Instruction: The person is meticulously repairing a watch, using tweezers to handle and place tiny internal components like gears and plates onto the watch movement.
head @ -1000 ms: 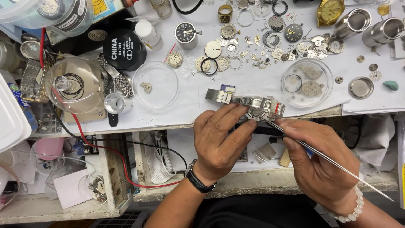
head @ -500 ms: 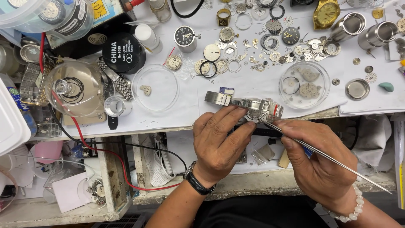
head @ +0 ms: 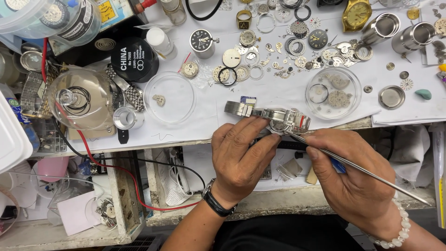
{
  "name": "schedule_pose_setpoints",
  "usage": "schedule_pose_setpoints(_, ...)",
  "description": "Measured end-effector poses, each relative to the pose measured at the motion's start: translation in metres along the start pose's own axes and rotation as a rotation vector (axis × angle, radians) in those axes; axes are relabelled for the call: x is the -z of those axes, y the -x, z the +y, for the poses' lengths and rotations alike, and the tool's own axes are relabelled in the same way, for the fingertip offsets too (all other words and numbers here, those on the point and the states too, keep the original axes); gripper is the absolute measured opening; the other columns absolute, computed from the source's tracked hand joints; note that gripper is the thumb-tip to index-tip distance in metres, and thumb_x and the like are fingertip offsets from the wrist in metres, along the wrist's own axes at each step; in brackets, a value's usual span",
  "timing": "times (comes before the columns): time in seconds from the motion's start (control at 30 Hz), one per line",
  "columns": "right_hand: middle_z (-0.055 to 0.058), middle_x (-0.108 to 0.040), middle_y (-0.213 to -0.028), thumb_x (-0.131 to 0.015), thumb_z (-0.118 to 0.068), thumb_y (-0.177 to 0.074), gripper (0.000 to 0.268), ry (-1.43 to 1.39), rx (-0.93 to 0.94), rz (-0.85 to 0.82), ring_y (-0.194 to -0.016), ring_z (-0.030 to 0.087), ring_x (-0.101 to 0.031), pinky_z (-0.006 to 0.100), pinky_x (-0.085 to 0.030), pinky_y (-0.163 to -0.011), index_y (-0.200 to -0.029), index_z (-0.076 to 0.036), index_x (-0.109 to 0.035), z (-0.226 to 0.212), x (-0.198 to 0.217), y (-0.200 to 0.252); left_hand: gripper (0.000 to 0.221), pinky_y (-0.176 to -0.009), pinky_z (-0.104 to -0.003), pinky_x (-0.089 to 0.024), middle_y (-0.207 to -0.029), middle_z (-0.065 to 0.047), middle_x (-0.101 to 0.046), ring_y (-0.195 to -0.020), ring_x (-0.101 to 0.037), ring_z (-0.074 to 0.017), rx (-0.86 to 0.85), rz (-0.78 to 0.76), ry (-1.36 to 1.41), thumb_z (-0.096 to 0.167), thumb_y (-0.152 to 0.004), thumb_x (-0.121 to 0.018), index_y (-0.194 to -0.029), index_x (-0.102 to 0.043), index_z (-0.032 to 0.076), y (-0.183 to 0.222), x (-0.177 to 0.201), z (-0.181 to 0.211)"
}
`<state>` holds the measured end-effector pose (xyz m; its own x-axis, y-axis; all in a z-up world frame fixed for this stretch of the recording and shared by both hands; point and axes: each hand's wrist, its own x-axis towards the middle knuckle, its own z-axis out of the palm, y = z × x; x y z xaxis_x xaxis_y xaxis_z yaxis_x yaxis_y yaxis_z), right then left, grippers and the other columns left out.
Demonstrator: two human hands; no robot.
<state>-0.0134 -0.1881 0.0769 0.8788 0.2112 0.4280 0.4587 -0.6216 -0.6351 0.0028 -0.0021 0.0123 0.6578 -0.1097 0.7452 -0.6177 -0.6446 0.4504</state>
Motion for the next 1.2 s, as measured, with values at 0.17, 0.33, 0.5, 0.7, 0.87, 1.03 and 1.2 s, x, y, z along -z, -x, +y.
schedule_pose_setpoints(0.17,0.017,-0.073,-0.105,-0.064,-0.003,-0.098,0.015,0.061,-0.022,-0.141,-0.098,0.030,-0.072,0.038,-0.057,-0.089,-0.111,0.004,-0.068,-0.009,0.009,-0.017,0.008,-0.088,-0.044,-0.047,-0.113,-0.015,-0.068,-0.104,-0.074,-0.0346,0.044,-0.083,0.017,0.010,-0.102,-0.063,-0.098,-0.070,0.007,-0.014,0.009,0.008)
schedule_pose_setpoints(0.33,0.015,-0.072,-0.105,-0.063,-0.001,-0.099,0.014,0.048,0.006,-0.161,-0.097,0.028,-0.071,0.036,-0.056,-0.087,-0.111,0.004,-0.067,-0.011,0.010,-0.021,0.009,-0.086,-0.044,-0.049,-0.113,-0.013,-0.068,-0.105,-0.072,-0.0334,0.070,-0.108,-0.012,0.002,-0.093,-0.074,-0.095,-0.067,0.008,-0.020,0.012,0.012)
schedule_pose_setpoints(0.5,0.015,-0.072,-0.105,-0.063,0.000,-0.099,0.015,0.038,0.023,-0.139,-0.097,0.027,-0.072,0.035,-0.056,-0.086,-0.112,0.004,-0.068,-0.010,0.010,-0.018,0.015,-0.083,-0.043,-0.052,-0.113,-0.014,-0.068,-0.104,-0.072,-0.0337,0.049,-0.094,0.013,0.000,-0.090,-0.080,-0.092,-0.066,0.006,-0.019,0.015,0.011)
schedule_pose_setpoints(0.7,0.024,-0.072,-0.099,-0.067,0.004,-0.095,0.014,-0.054,0.086,0.033,-0.090,0.034,-0.072,0.041,-0.059,-0.084,-0.107,0.012,-0.067,-0.007,0.012,0.001,0.010,-0.092,-0.045,-0.056,-0.120,-0.013,-0.068,-0.110,-0.071,-0.0330,0.036,-0.053,0.022,0.001,-0.092,-0.079,-0.092,-0.070,0.005,-0.012,0.020,0.014)
schedule_pose_setpoints(0.87,0.019,-0.068,-0.089,-0.059,-0.010,-0.099,0.017,-0.232,0.034,0.265,-0.085,0.038,-0.076,0.043,-0.064,-0.078,-0.105,0.006,-0.058,0.032,0.004,0.048,0.011,-0.084,-0.040,-0.048,-0.109,-0.004,-0.068,-0.090,-0.066,-0.0228,-0.008,0.021,0.004,0.010,-0.091,-0.083,-0.091,-0.072,0.012,0.000,0.027,0.017)
schedule_pose_setpoints(1.03,0.020,-0.070,-0.097,-0.055,-0.018,-0.104,0.023,-0.568,-0.349,0.287,-0.081,0.034,-0.079,0.035,-0.066,-0.076,-0.110,0.003,-0.057,0.009,-0.014,0.061,0.016,-0.082,-0.036,-0.048,-0.101,-0.002,-0.073,-0.079,-0.072,-0.0178,0.001,0.043,0.091,0.008,-0.092,-0.082,-0.098,-0.068,0.013,0.006,0.022,0.026)
schedule_pose_setpoints(1.2,0.025,-0.067,-0.104,-0.043,-0.014,-0.103,0.012,-0.738,-0.301,0.446,-0.097,0.041,-0.076,0.046,-0.067,-0.094,-0.103,-0.006,-0.052,0.013,-0.015,0.070,0.019,-0.081,-0.035,-0.050,-0.099,-0.004,-0.077,-0.079,-0.074,-0.0165,0.077,0.046,0.200,0.007,-0.093,-0.080,-0.102,-0.065,0.014,0.006,0.015,0.039)
